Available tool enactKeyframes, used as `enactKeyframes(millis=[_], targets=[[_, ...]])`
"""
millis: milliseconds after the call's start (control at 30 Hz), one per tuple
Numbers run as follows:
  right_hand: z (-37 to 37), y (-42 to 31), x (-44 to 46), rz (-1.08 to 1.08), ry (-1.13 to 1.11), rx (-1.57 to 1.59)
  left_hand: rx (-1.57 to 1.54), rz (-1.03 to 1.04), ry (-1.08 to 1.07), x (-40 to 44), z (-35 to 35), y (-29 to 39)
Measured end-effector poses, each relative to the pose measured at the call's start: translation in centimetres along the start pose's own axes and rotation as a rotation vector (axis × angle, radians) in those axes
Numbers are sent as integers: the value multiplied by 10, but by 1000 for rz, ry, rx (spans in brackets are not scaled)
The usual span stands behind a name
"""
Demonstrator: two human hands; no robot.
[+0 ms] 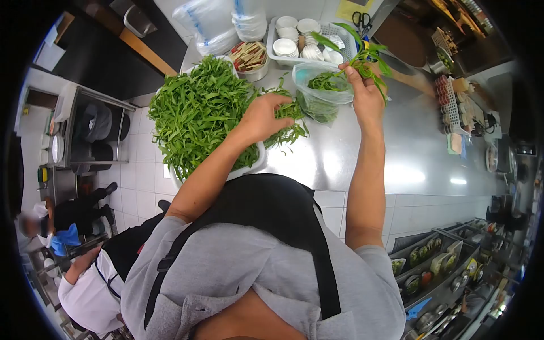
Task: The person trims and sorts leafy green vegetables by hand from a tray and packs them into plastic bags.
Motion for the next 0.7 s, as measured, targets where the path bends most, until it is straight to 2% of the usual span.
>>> enactKeyframes(millis=[100, 200, 300, 333, 400, 500, 533, 600, 700], targets=[[11, -5, 6, -3, -123, -36, -166, -200, 334, 42, 3, 5], [26, 61, 27, -69, -337, -320, -61, -134, 343, 92, 30, -38], [10, 117, 47, -135, -404, -810, -26, -181, 207, 113, 40, -51], [2, 127, 49, -88, -423, -941, -89, -185, 194, 113, 36, -44], [-10, 140, 46, 26, -464, -1197, 65, -49, 108, 110, 29, -34], [-4, 146, 35, 14, -514, -1402, 354, 43, -74, 104, 41, -26], [-1, 146, 31, 21, -514, -1386, 461, 61, -137, 103, 47, -23], [9, 143, 25, 30, -507, -1352, 361, 66, -86, 103, 50, -15], [14, 128, 21, 0, -316, -1356, 242, 35, -99, 100, 43, -2]])
Point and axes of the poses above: each hand's wrist, its own x-axis towards the middle knuckle, its own z-axis out of the palm, y = z × x, the point moved 2 cm from there along x, towards the middle knuckle, and after that the axes turned 5 degrees about z, right-handed, at the moved point
